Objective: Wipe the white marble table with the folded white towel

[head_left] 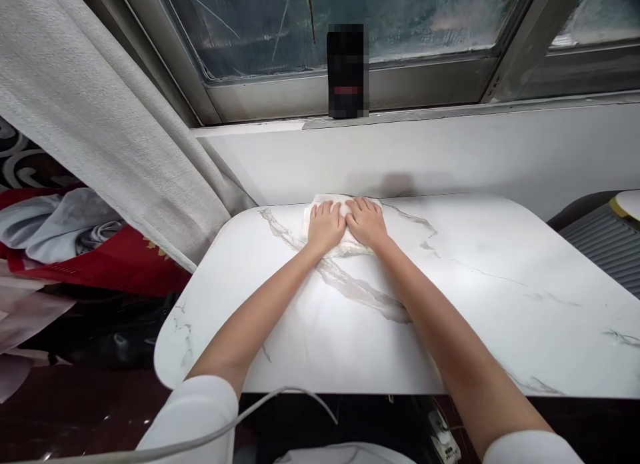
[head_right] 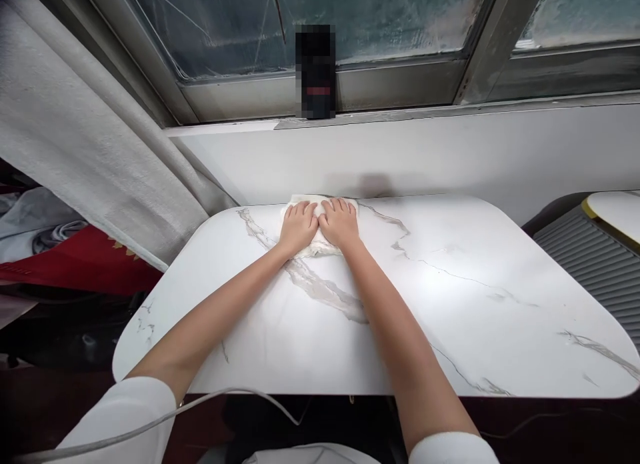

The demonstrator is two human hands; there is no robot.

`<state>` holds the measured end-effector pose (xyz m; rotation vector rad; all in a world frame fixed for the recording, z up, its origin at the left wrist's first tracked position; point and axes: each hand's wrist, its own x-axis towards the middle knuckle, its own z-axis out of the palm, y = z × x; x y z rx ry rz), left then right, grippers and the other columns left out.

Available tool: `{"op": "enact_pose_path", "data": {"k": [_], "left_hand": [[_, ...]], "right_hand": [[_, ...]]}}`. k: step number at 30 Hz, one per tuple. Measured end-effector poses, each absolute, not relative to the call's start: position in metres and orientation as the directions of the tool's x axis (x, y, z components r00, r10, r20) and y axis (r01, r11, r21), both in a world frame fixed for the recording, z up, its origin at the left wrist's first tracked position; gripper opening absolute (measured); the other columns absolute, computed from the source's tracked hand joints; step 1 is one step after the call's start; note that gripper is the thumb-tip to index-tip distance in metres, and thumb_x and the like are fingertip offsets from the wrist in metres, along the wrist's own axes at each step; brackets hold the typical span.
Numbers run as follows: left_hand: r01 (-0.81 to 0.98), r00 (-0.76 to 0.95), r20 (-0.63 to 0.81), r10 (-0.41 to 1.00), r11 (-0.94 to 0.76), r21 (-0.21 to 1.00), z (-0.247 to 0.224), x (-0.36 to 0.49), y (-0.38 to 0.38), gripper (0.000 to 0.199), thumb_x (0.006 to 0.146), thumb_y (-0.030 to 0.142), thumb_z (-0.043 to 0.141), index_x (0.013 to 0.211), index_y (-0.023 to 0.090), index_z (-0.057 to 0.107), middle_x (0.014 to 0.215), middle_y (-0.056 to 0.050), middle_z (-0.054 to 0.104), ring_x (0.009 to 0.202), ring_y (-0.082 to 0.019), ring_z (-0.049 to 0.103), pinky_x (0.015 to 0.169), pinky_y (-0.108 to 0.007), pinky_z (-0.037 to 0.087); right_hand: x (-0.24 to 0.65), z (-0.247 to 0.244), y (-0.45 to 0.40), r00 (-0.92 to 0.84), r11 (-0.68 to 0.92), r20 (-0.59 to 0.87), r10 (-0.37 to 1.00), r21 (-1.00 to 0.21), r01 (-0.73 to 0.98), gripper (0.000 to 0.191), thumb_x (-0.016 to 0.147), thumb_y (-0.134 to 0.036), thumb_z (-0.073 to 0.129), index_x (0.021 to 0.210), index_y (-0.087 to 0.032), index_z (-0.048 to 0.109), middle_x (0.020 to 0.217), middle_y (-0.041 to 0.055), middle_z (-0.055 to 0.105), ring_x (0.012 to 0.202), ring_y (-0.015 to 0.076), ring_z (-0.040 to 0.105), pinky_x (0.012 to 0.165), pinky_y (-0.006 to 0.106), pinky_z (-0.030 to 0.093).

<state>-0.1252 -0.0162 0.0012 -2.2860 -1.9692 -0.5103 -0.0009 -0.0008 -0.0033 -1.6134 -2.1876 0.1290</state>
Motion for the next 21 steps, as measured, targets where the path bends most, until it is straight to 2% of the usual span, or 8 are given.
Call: {"op": "enact_pose_path", "data": {"k": [6, 10, 13, 16, 21], "left_hand": [[0.974, 0.105, 0.304, 0.947, -0.16, 0.162, -0.003, -0.106, -0.074, 0.046, 0.1, 0.021, 0.033, 0.142, 0.012, 0.051, 0.15, -0.015, 0.051, 0.145, -0.027, 0.039, 0.124, -0.05, 0.023], [0.95, 0.161, 0.27, 0.949, -0.223, 0.22, -0.001, -0.093, -0.119, 0.05, 0.101, 0.023, 0.032, 0.147, 0.01, 0.046, 0.163, -0.015, 0.03, 0.155, -0.03, 0.013, 0.126, -0.056, 0.01], [0.918, 0.192, 0.129, 0.973, -0.224, 0.328, 0.006, -0.081, -0.149, 0.054, 0.1, 0.022, 0.034, 0.153, 0.011, 0.036, 0.168, -0.015, 0.012, 0.156, -0.027, 0.003, 0.126, -0.056, 0.003], [0.87, 0.233, 0.008, 0.973, -0.212, 0.445, 0.014, -0.069, -0.175, 0.058, 0.099, 0.023, 0.034, 0.156, 0.013, 0.029, 0.169, -0.011, 0.004, 0.156, -0.023, -0.003, 0.125, -0.054, -0.004], [0.722, 0.363, -0.061, 0.93, -0.239, 0.649, 0.022, -0.046, -0.215, 0.069, 0.096, 0.024, 0.038, 0.16, 0.012, 0.014, 0.167, -0.007, -0.013, 0.152, -0.017, -0.02, 0.123, -0.048, -0.014]], "right_hand": [[0.019, -0.005, -0.056, -0.281, 0.34, 0.258, 0.924, -0.219, 0.915, 0.054, 0.098, -0.025, 0.027, 0.146, -0.015, 0.05, 0.152, 0.0132, 0.047, 0.142, 0.0284, 0.038, 0.116, 0.05, 0.028], [0.041, -0.008, -0.097, -0.328, 0.381, 0.281, 0.902, -0.158, 0.911, 0.055, 0.099, -0.026, 0.026, 0.148, -0.015, 0.048, 0.152, 0.0153, 0.046, 0.141, 0.0308, 0.038, 0.114, 0.052, 0.03], [0.058, -0.007, -0.126, -0.366, 0.41, 0.264, 0.892, -0.131, 0.903, 0.056, 0.1, -0.027, 0.025, 0.15, -0.015, 0.047, 0.153, 0.0146, 0.045, 0.142, 0.0304, 0.037, 0.116, 0.052, 0.029], [0.077, -0.006, -0.151, -0.408, 0.444, 0.245, 0.879, -0.11, 0.89, 0.055, 0.101, -0.03, 0.025, 0.15, -0.015, 0.046, 0.152, 0.0131, 0.047, 0.142, 0.0294, 0.038, 0.117, 0.05, 0.029], [0.118, -0.011, -0.189, -0.43, 0.478, 0.316, 0.846, -0.089, 0.874, 0.054, 0.104, -0.033, 0.024, 0.15, -0.016, 0.044, 0.151, 0.014, 0.048, 0.143, 0.03, 0.038, 0.116, 0.053, 0.031]]}}
